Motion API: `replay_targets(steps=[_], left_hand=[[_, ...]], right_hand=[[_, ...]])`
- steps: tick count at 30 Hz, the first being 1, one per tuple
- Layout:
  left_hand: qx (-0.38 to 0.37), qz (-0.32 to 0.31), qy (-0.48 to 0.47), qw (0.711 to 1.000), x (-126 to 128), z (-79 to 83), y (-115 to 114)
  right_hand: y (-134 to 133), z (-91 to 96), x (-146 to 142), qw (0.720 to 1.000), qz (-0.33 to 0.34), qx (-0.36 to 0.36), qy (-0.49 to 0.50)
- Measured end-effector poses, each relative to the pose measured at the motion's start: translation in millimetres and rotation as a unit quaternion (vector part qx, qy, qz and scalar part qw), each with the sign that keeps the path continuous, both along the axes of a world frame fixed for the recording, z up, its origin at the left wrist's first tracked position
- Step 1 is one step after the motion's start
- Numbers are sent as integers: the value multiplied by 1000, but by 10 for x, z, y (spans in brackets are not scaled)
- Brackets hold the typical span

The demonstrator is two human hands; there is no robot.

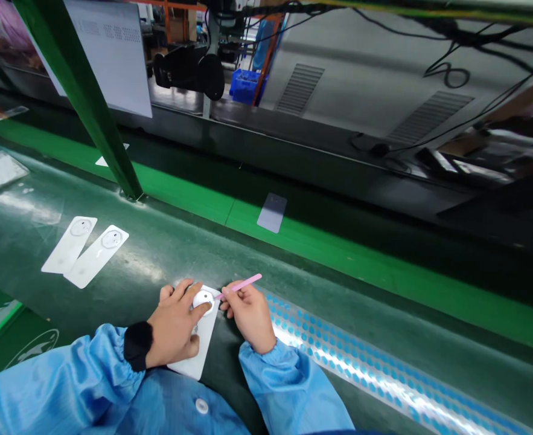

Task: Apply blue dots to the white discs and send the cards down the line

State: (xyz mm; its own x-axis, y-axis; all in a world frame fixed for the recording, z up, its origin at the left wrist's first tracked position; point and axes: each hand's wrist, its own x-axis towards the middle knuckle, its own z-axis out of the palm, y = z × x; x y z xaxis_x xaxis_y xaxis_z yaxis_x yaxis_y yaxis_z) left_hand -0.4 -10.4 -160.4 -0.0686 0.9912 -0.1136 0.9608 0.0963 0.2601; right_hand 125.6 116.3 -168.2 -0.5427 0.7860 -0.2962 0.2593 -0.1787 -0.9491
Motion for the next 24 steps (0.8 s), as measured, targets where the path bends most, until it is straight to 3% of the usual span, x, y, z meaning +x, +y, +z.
replay_targets(steps=[14, 19, 24], left_hand=[[2, -1, 5, 1000, 1, -11, 5], [-31, 10, -17, 999, -87, 66, 61], [-66, -11, -29, 997, -162, 181, 257]], right_hand=[[4, -50, -14, 1000, -8, -11, 20], [25, -14, -22, 999, -7, -31, 32], [61, -9, -41, 995, -25, -58, 78]])
